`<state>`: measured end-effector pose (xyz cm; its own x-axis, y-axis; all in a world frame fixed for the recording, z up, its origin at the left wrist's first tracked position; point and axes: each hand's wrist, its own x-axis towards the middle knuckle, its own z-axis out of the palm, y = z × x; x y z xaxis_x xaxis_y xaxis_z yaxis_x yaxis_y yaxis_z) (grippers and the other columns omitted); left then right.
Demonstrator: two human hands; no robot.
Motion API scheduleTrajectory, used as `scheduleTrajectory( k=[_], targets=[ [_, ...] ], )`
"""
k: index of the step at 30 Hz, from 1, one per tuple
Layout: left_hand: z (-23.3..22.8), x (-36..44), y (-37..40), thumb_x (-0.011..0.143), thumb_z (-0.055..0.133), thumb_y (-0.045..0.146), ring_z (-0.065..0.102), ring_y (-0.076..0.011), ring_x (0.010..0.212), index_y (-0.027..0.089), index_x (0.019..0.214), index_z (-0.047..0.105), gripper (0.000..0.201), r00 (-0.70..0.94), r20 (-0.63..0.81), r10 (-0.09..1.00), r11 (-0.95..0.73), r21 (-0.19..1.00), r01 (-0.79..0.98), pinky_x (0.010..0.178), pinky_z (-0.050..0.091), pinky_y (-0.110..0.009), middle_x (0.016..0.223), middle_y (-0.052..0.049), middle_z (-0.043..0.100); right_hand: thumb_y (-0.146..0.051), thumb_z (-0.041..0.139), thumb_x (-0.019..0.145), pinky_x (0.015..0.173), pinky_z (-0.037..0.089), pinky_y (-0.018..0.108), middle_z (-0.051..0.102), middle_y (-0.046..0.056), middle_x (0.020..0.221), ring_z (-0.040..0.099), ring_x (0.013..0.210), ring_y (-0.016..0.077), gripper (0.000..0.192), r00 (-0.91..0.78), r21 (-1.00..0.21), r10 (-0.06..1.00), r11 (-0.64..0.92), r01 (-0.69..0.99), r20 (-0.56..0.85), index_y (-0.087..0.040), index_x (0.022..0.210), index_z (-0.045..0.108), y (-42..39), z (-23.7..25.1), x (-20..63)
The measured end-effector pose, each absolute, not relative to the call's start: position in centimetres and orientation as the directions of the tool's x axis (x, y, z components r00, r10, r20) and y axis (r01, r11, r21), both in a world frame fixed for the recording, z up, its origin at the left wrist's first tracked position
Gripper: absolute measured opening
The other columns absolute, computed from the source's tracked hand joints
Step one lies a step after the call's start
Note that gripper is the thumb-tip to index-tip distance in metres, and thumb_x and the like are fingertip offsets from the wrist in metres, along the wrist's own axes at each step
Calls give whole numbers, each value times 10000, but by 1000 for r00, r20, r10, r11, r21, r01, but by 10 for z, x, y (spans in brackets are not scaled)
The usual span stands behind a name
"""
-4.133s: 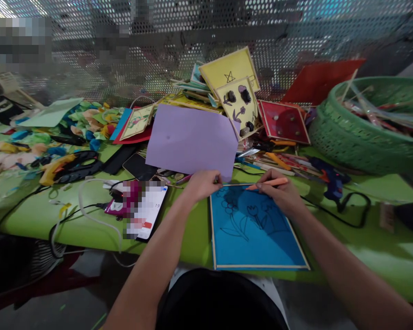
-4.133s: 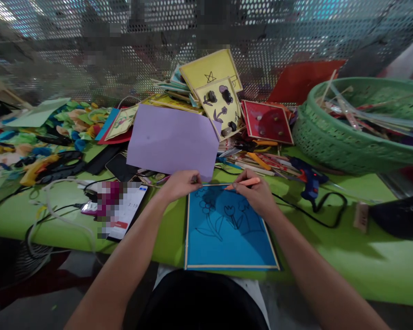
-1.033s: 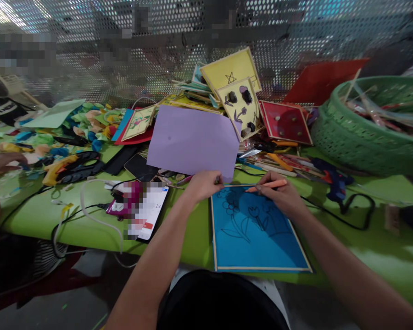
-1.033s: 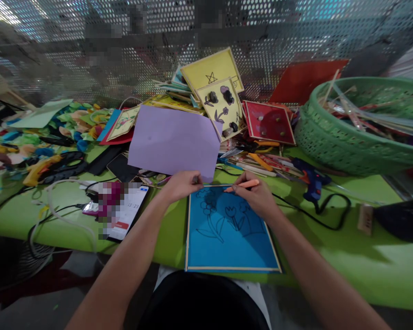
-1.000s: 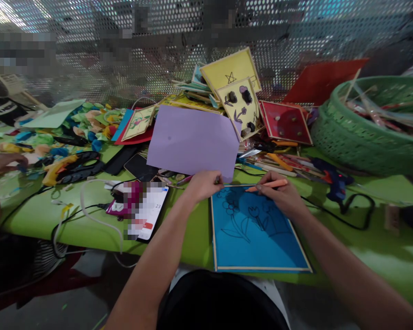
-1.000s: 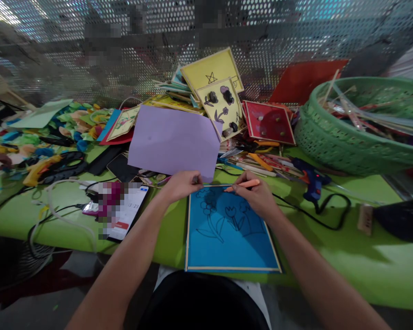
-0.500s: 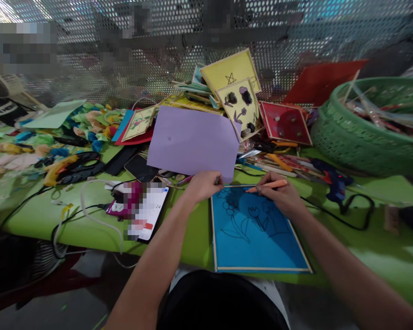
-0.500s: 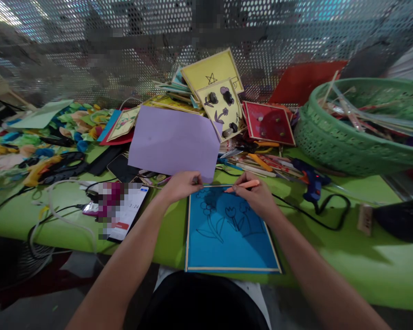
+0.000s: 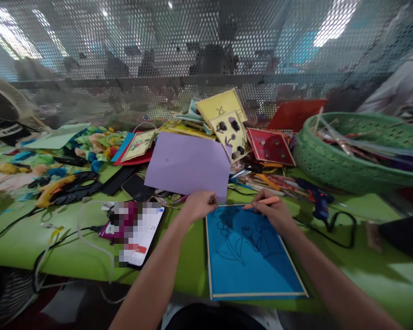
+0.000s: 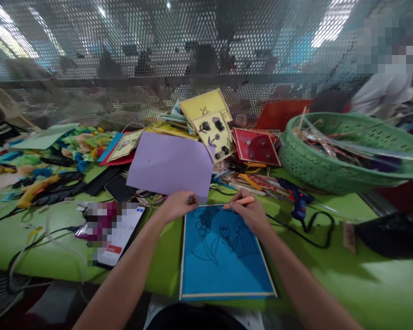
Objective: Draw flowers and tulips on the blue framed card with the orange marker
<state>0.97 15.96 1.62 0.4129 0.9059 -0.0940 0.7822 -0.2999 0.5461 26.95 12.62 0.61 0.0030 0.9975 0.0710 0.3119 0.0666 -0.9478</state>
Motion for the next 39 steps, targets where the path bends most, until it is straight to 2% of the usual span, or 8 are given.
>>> scheduleTrajectory(
  k=[5,13,20,32,39],
  targets=[
    [22,10,158,832,681,257,693,-249,874,201,914,745,119,384,-115,916,-269,535,801,736,451,-311,931,-65,776,-347,654,723,534,349,284,564,-33,566,486,537,146,137,-15,-951,996,85,297,84,-233,696,585,129,-1,271],
    [21,10,159,831,692,261,692,-235,844,206,904,746,106,377,-126,917,-265,514,816,719,446,-298,907,-59,773,-347,670,736,569,386,290,585,-30,586,544,583,161,146,-27,-952,995,96,290,92,-231,699,589,129,-2,270],
    [19,11,160,845,670,271,678,-226,832,216,917,735,111,394,-122,911,-281,517,809,759,465,-309,887,-47,757,-341,683,712,553,380,299,577,-28,584,506,562,160,144,-9,-942,997,75,328,76,-241,679,585,126,6,271],
    [23,13,159,846,676,267,683,-236,863,216,911,729,98,401,-140,905,-279,515,811,766,473,-315,925,-54,766,-315,711,730,614,435,315,613,-10,637,586,640,189,132,-15,-942,997,74,326,73,-244,688,608,124,10,269],
    [25,14,158,851,660,238,678,-227,839,209,895,721,81,402,-140,905,-279,516,810,763,472,-322,918,-56,765,-341,717,748,614,418,303,600,-18,643,559,638,174,153,-14,-934,996,82,349,83,-237,711,611,124,7,270]
  ],
)
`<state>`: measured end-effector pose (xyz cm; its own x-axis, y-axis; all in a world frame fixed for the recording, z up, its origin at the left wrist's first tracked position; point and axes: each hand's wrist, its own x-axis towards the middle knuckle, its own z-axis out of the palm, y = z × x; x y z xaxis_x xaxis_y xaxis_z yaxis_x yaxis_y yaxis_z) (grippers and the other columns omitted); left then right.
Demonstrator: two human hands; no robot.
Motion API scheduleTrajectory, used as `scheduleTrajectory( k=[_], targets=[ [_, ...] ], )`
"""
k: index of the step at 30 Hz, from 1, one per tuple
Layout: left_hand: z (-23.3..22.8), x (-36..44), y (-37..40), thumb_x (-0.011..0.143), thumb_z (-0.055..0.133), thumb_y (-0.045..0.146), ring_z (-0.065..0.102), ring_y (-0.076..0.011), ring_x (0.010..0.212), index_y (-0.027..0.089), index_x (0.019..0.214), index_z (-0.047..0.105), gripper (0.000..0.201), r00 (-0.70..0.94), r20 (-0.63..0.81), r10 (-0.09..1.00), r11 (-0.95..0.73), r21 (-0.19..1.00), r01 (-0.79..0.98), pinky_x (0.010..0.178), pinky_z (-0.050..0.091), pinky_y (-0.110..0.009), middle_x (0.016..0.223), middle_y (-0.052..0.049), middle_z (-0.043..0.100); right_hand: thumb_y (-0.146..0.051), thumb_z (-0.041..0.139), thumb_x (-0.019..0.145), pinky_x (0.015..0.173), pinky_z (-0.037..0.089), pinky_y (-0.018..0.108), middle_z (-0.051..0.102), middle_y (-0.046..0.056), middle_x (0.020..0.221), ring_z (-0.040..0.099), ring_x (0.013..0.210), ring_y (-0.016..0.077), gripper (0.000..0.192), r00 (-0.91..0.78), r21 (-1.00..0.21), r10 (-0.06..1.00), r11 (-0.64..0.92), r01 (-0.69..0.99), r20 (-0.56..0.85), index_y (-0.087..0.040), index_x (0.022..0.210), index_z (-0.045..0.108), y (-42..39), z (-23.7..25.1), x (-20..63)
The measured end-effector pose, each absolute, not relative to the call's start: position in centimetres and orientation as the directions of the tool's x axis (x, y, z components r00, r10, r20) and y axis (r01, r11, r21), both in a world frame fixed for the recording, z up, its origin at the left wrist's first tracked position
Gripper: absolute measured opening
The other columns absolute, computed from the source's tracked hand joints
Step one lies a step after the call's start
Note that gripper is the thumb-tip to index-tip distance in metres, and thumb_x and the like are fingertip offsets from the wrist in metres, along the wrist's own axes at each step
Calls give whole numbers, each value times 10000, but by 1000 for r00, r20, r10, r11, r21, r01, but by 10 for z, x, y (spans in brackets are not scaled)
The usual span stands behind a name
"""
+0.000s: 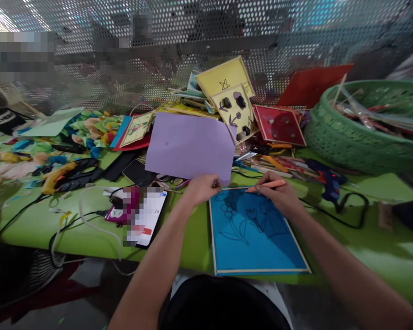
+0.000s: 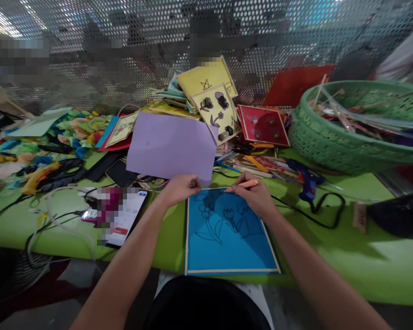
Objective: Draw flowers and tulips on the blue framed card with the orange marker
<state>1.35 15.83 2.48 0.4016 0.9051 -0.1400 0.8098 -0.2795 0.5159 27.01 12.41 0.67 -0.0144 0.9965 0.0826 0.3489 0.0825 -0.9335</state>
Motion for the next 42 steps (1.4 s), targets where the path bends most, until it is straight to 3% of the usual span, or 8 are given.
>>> scheduleTrajectory(
  k=[13,26,42],
  targets=[
    [23,13,158,849,681,252,678,-229,843,214,887,720,67,402,-126,907,-282,529,800,782,482,-336,915,-59,760,-314,718,760,665,475,315,632,-13,667,726,790,242,134,-39,-948,998,60,313,51,-246,737,606,123,6,268],
    [24,13,158,848,677,255,667,-215,819,215,883,721,69,396,-135,908,-272,528,804,754,476,-315,889,-45,756,-326,694,742,612,422,303,603,-11,651,552,645,175,127,-14,-917,994,106,384,108,-239,703,609,123,8,268],
    [23,12,158,839,675,248,663,-215,800,216,877,717,65,401,-129,907,-278,533,799,719,447,-309,880,-41,754,-293,690,742,612,396,305,589,-17,664,530,648,169,100,-9,-917,992,123,379,129,-233,716,614,125,2,271]
  ],
)
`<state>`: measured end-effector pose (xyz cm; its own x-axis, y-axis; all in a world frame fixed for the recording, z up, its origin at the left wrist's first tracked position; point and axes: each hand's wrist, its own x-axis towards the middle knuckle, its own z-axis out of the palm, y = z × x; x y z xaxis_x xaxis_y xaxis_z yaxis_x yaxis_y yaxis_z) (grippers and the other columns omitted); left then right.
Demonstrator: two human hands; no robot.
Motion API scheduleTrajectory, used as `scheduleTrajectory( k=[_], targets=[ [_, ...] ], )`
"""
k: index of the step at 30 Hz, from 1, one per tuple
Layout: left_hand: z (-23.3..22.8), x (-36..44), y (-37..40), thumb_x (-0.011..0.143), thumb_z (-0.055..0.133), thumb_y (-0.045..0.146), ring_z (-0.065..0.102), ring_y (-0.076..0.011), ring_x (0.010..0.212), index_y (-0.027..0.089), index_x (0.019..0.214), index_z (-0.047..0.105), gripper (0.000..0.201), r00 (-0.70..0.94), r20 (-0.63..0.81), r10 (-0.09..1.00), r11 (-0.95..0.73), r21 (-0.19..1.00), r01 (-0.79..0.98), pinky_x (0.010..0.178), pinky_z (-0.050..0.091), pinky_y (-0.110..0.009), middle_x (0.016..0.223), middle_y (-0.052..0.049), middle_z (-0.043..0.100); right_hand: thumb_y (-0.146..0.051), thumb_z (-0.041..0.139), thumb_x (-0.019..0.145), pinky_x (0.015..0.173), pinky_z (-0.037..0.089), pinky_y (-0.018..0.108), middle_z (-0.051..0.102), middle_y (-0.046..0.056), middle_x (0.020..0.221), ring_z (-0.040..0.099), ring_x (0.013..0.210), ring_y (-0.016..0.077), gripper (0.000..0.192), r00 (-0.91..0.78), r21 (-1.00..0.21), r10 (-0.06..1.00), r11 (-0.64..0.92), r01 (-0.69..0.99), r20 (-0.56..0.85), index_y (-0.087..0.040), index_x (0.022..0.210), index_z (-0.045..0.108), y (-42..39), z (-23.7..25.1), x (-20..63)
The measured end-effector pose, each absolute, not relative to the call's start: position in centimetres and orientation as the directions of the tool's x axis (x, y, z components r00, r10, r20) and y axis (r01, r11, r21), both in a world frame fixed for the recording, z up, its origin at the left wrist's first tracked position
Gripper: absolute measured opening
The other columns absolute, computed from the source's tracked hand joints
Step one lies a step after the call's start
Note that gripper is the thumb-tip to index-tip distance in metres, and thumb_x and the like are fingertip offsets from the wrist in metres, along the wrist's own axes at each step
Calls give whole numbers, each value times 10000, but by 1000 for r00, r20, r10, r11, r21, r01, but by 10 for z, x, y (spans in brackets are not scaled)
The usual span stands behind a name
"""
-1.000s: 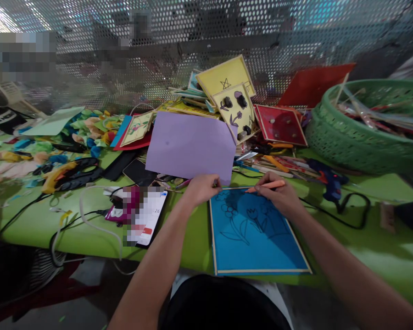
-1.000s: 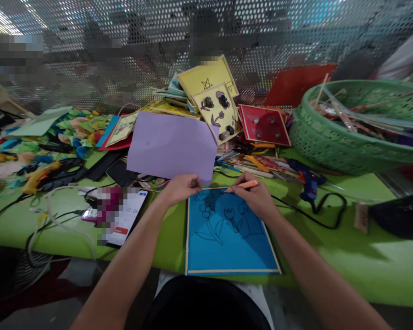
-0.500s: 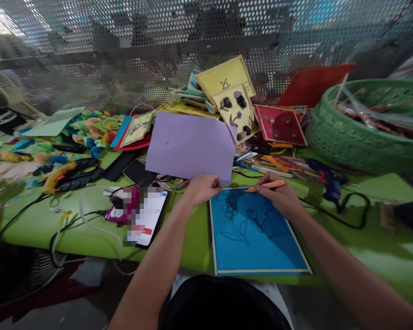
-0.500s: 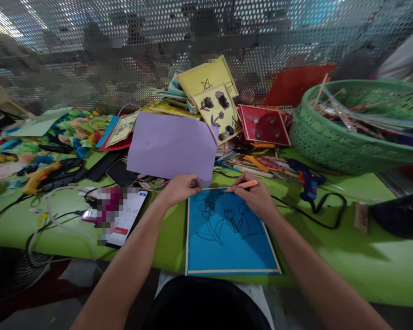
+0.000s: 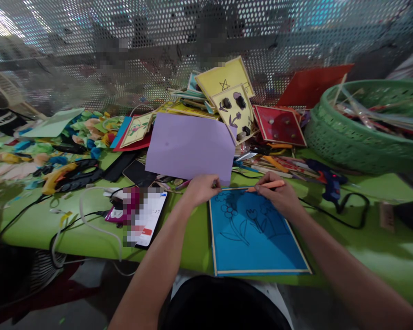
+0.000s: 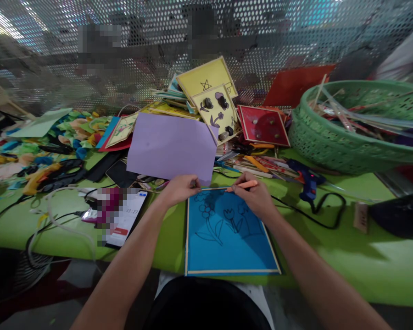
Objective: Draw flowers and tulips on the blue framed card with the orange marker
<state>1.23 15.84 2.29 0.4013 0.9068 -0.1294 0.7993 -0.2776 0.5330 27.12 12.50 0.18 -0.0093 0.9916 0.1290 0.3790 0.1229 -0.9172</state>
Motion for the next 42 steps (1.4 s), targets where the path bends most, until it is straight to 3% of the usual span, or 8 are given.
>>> scheduleTrajectory(
  k=[28,42],
  targets=[
    [26,13,157,852,673,245,665,-226,834,205,899,722,79,406,-140,903,-281,522,805,741,449,-314,906,-52,757,-300,661,719,562,383,287,562,-30,609,546,608,160,121,55,-913,990,95,396,127,-230,676,573,124,7,270],
    [25,12,158,838,675,246,660,-221,819,203,909,732,101,406,-128,905,-285,527,801,742,448,-301,877,-50,746,-276,620,675,570,438,296,588,-18,570,607,602,185,78,66,-920,991,85,383,119,-242,651,554,122,16,267]
  ],
)
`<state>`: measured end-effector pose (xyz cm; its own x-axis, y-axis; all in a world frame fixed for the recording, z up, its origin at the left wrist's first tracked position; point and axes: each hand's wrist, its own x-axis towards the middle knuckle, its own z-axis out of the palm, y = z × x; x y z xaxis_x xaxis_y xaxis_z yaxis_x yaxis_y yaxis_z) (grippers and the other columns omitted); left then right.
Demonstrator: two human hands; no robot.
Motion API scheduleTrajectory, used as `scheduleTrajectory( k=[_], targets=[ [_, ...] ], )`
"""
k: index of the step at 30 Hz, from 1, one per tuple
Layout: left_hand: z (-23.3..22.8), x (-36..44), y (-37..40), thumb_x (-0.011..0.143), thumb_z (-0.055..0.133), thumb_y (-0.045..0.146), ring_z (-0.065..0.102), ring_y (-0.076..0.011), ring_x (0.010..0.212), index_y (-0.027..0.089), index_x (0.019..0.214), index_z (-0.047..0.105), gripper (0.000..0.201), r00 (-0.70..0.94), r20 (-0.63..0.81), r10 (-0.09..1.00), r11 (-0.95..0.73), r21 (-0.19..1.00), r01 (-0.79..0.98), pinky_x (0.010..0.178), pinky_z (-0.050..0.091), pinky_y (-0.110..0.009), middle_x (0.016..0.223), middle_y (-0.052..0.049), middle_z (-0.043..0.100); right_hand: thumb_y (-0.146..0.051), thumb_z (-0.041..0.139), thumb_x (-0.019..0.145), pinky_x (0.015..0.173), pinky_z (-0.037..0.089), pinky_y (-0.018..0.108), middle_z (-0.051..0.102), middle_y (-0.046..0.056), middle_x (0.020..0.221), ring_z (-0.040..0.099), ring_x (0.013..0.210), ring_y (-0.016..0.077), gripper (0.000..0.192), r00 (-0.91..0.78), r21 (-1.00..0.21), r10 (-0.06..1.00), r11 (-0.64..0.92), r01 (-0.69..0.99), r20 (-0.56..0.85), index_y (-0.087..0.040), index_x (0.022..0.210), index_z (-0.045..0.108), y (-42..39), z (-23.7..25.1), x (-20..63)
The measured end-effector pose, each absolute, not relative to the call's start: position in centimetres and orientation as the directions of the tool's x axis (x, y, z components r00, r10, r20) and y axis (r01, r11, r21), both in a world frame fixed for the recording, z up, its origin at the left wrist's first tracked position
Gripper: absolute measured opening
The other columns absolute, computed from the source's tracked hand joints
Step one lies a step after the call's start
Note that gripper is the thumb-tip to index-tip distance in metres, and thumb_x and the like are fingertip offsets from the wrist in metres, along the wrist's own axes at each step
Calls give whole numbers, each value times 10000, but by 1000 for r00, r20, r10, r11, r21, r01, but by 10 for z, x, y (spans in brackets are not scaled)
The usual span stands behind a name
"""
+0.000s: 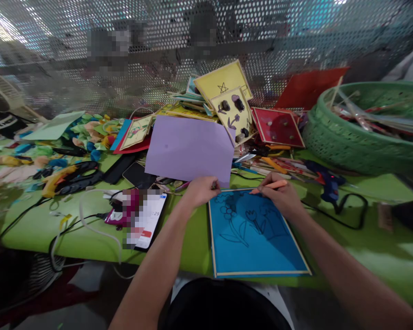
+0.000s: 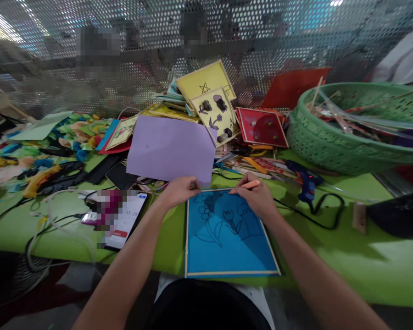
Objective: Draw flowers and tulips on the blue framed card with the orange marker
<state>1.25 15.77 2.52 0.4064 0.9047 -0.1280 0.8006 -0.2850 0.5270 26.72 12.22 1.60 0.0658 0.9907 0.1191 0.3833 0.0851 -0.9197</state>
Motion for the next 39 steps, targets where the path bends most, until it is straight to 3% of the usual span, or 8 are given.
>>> scheduleTrajectory(
  k=[13,29,39],
  targets=[
    [29,13,157,859,681,255,672,-217,842,205,905,723,80,398,-151,905,-270,519,811,763,471,-308,911,-47,756,-306,690,725,549,393,292,573,-32,586,530,575,158,129,17,-936,995,82,341,93,-235,676,594,123,9,272],
    [26,12,157,838,685,243,680,-227,847,213,898,727,80,399,-130,908,-268,550,791,770,480,-314,911,-47,766,-331,727,711,594,436,294,608,-25,618,596,626,182,155,-3,-940,999,33,340,34,-235,693,607,122,9,268],
    [20,10,159,837,675,263,675,-233,840,218,897,722,88,406,-114,907,-287,538,792,751,468,-321,907,-51,763,-349,742,719,592,442,290,596,-23,600,726,746,250,188,-37,-957,999,13,291,3,-234,709,593,122,9,268]
  ],
)
